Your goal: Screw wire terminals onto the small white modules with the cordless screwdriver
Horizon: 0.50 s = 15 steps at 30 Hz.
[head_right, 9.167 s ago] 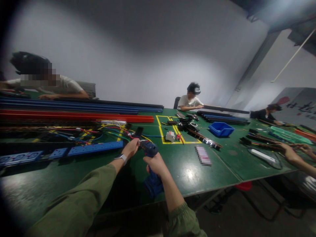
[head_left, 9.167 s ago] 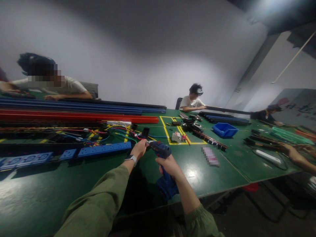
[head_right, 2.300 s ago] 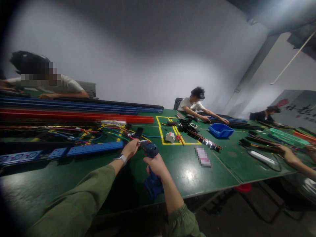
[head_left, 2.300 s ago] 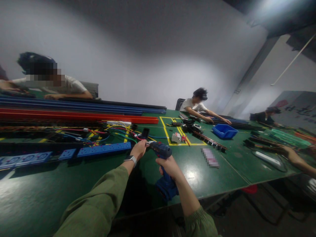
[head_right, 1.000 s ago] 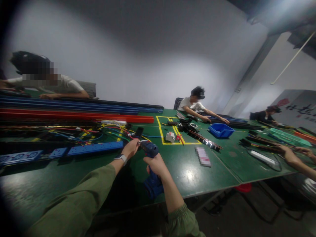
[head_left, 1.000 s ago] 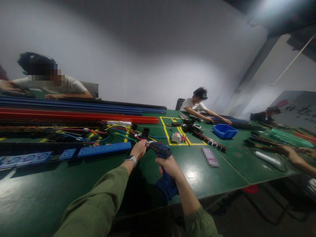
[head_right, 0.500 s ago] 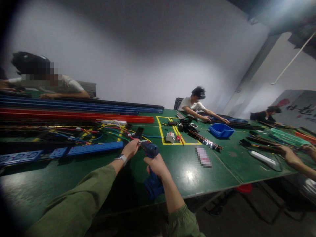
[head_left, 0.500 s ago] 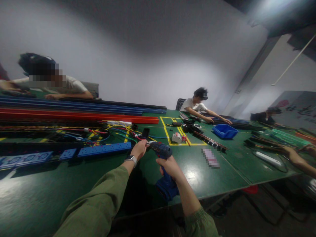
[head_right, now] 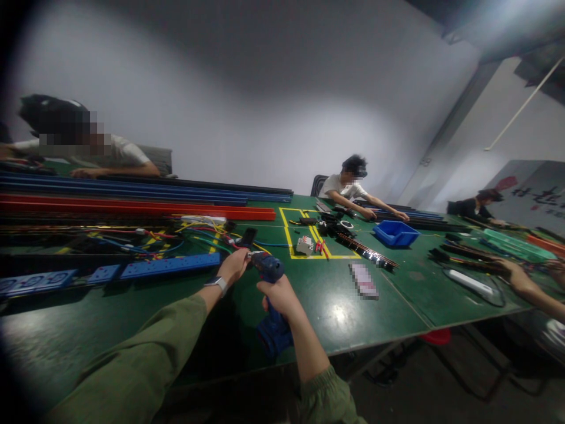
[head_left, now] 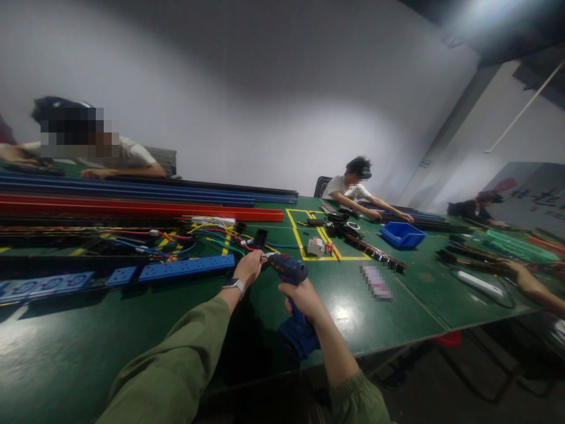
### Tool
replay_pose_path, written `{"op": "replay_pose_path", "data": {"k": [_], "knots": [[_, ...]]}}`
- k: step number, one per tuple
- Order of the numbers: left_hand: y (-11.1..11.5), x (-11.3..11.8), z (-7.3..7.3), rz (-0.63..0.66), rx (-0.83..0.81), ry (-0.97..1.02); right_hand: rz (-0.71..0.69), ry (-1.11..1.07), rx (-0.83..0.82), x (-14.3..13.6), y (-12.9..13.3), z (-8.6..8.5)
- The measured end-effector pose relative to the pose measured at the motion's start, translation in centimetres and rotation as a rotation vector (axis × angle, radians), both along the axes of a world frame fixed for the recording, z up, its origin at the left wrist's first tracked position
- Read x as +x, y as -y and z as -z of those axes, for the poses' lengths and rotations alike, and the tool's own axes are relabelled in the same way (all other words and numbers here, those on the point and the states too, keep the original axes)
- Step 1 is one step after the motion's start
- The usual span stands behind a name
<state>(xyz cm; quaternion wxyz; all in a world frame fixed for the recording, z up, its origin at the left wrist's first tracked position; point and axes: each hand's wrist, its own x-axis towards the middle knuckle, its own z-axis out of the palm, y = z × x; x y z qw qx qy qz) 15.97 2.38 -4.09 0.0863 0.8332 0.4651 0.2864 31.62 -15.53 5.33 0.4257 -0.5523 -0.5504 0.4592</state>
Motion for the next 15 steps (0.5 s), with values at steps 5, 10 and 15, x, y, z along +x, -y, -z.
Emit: {"op": "replay_pose_path", "data": {"k": [5, 10, 15], "knots": [[0.22, -0.02, -0.21, -0.072, 0.039, -0.085, 0.0, -0.006, 0.005, 0.06, 0.04, -0.05], [0.62, -0.05, -0.6, -0.08, 0.067, -0.131, 0.003, -0.02, -0.01, 0.05, -0.04, 0.09], [0.8, -0.02, -0.72, -0.103, 0.08, -0.143, -0.001, -0.019, 0.007, 0.15, -0.1, 0.22]]}}
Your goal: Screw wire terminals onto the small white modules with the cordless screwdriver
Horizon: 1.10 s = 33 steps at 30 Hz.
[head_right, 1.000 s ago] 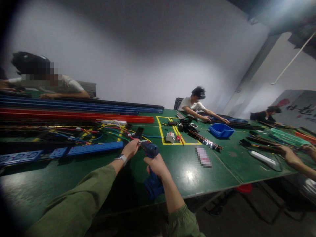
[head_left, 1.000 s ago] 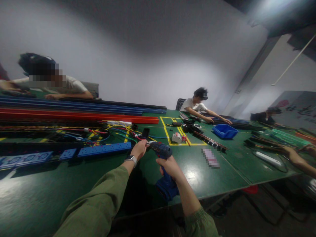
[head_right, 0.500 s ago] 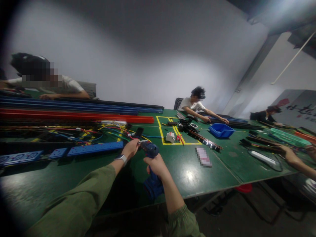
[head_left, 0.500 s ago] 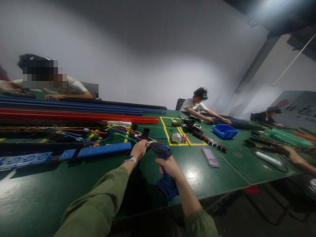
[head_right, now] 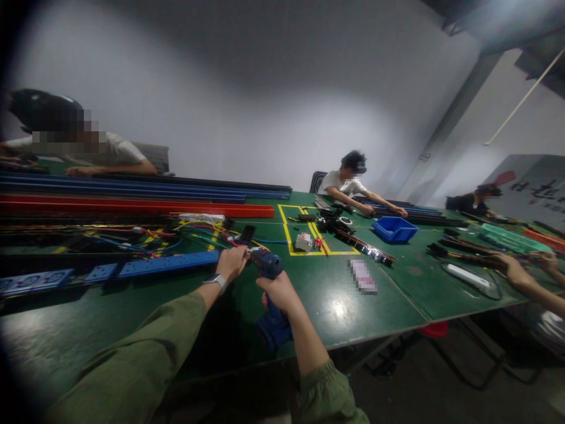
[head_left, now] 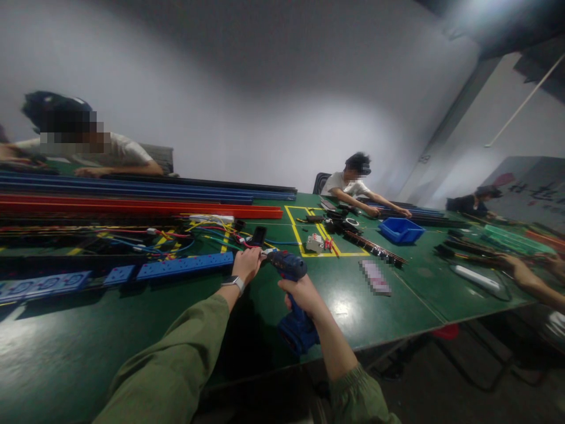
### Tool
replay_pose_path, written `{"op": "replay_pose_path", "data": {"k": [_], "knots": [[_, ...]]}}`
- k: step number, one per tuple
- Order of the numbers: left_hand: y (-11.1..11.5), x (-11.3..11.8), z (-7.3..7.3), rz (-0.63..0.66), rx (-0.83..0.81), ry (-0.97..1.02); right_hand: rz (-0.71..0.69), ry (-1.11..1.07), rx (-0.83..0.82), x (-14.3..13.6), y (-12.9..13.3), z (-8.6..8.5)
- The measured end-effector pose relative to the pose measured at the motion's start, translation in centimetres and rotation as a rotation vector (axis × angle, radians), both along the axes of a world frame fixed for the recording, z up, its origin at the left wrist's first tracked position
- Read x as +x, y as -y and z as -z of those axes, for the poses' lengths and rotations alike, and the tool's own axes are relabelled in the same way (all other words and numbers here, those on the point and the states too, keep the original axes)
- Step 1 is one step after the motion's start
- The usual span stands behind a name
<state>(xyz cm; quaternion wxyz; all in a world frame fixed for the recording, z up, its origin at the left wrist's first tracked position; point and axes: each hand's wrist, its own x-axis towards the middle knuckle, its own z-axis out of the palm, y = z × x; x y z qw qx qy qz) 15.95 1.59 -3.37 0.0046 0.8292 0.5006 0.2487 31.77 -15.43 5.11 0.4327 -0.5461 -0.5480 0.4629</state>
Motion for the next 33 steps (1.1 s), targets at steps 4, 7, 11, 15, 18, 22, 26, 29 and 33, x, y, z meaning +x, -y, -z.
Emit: {"op": "replay_pose_path", "data": {"k": [4, 7, 11, 15, 18, 22, 26, 29, 33], "knots": [[0.01, 0.03, -0.15, -0.003, -0.02, -0.009, -0.002, -0.027, 0.018, 0.01, 0.02, -0.11], [-0.02, 0.02, -0.21, -0.006, -0.025, -0.005, -0.01, -0.041, 0.019, 0.05, 0.02, -0.12], [-0.08, 0.01, -0.09, -0.003, -0.007, 0.001, -0.006, -0.014, -0.018, 0.1, -0.09, 0.05], [-0.12, 0.03, 0.06, -0.011, 0.006, -0.01, -0.009, -0.019, -0.012, 0.03, -0.09, 0.12], [-0.15, 0.04, 0.16, -0.013, 0.029, -0.01, -0.011, -0.015, 0.002, 0.0, -0.01, 0.02], [-0.2, 0.03, 0.28, -0.011, 0.034, -0.002, -0.016, -0.008, -0.003, -0.02, 0.01, -0.05], [-0.25, 0.02, 0.36, -0.014, 0.023, 0.002, -0.013, -0.006, -0.001, -0.12, -0.06, -0.02], [-0.23, 0.04, 0.34, -0.017, 0.028, 0.004, -0.01, -0.01, 0.009, -0.21, -0.08, -0.02], [-0.13, 0.07, 0.15, -0.028, 0.01, -0.006, 0.011, -0.013, 0.012, -0.25, -0.08, 0.07]]}}
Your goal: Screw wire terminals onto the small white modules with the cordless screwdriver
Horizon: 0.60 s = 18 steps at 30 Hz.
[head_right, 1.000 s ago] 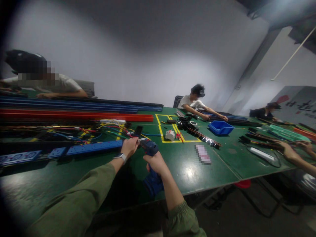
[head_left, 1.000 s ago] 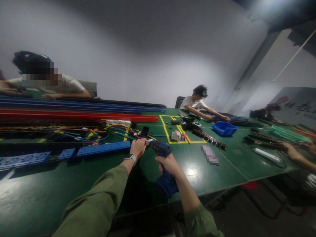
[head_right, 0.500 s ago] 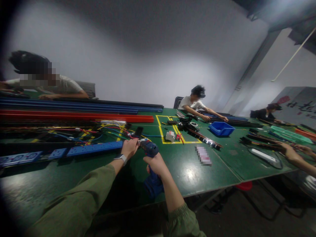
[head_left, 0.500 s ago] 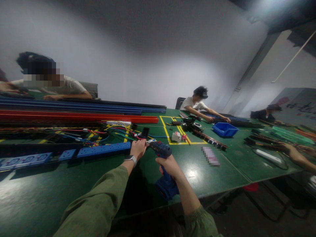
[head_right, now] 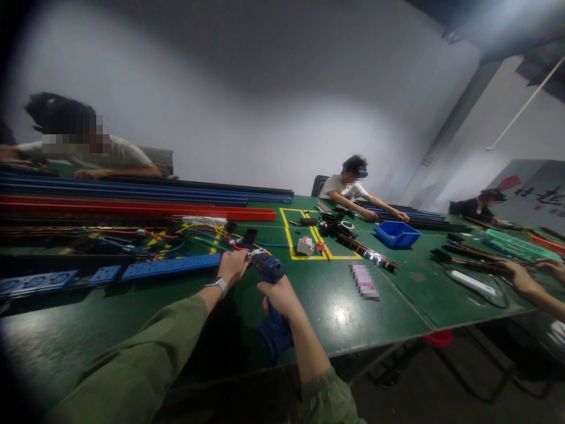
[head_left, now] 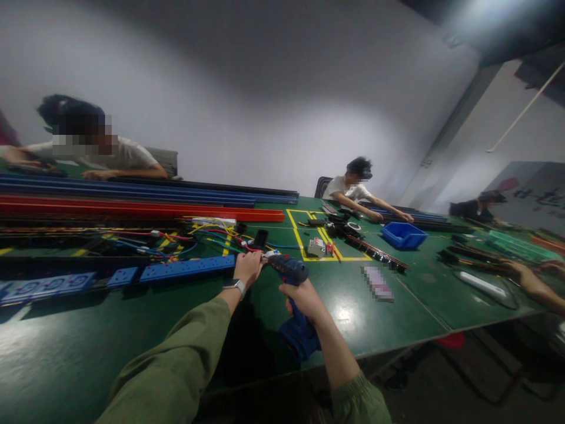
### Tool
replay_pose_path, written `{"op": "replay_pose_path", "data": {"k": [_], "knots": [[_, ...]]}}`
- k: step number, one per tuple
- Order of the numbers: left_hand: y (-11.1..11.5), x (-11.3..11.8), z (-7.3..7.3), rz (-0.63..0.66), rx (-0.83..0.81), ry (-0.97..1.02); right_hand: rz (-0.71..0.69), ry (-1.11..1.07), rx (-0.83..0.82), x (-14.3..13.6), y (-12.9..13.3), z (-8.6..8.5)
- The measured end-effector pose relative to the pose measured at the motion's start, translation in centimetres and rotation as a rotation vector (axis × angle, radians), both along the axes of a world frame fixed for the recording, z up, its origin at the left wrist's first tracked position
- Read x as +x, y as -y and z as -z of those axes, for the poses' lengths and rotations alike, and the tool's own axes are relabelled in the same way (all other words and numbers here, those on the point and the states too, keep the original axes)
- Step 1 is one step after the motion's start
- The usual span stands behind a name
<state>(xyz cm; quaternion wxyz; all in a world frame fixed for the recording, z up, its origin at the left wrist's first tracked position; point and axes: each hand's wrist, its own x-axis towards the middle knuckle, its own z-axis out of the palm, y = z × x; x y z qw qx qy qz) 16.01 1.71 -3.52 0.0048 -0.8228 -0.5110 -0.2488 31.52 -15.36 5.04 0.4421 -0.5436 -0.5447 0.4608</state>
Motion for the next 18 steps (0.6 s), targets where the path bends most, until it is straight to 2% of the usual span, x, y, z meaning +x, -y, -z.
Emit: {"op": "replay_pose_path", "data": {"k": [18], "knots": [[0.09, -0.02, -0.5, 0.022, -0.09, 0.042, 0.016, 0.044, -0.046, -0.42, 0.33, -0.76]]}}
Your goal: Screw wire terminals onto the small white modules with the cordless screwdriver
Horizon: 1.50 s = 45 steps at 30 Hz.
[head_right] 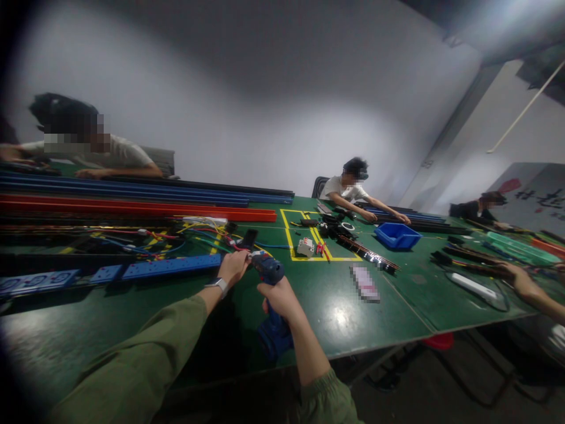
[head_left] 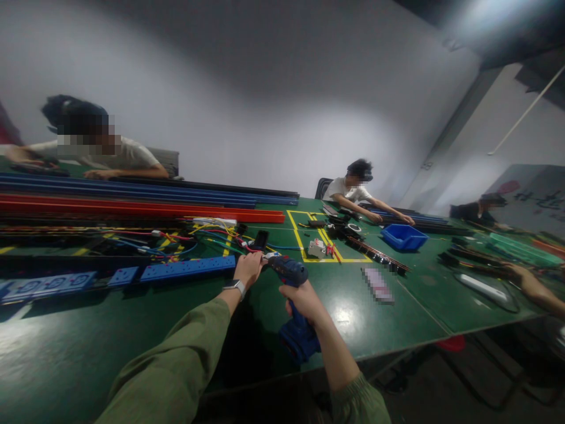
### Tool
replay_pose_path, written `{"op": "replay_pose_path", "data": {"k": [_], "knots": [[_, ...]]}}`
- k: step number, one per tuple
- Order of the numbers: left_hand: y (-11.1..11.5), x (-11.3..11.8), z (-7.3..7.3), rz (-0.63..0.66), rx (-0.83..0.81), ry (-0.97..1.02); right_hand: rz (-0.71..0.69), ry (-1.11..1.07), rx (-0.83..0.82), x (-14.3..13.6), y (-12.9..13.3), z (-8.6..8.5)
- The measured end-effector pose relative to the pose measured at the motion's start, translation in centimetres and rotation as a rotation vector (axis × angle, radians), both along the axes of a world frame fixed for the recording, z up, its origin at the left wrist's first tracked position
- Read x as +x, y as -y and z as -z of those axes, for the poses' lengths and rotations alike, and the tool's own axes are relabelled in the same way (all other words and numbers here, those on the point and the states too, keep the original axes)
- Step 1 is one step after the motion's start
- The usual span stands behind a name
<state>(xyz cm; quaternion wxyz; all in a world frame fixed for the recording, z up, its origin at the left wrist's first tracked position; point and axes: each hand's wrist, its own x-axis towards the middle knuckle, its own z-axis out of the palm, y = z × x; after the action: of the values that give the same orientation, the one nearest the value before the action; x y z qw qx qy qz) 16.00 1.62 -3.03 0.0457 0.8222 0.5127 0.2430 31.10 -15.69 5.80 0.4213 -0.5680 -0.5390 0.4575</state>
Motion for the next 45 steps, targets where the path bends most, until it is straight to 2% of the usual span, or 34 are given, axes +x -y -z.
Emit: {"op": "replay_pose_path", "data": {"k": [7, 12, 19, 37, 45], "knots": [[-0.5, -0.1, 0.5, 0.026, -0.015, 0.042, -0.007, -0.006, 0.002, 0.0, 0.1, -0.1], [-1.0, -0.1, 1.0, 0.106, -0.045, 0.164, 0.014, -0.003, -0.002, 0.0, 0.1, -0.1], [-1.4, 0.2, 1.5, 0.136, -0.082, 0.274, -0.007, -0.002, -0.002, 0.0, 0.1, -0.1], [-1.2, 0.3, 1.3, 0.132, -0.082, 0.281, -0.008, 0.016, 0.001, -0.1, 0.4, -0.5], [-1.4, 0.1, 1.8, 0.152, -0.027, 0.278, -0.022, 0.014, 0.002, 0.0, 0.4, -0.4]]}}
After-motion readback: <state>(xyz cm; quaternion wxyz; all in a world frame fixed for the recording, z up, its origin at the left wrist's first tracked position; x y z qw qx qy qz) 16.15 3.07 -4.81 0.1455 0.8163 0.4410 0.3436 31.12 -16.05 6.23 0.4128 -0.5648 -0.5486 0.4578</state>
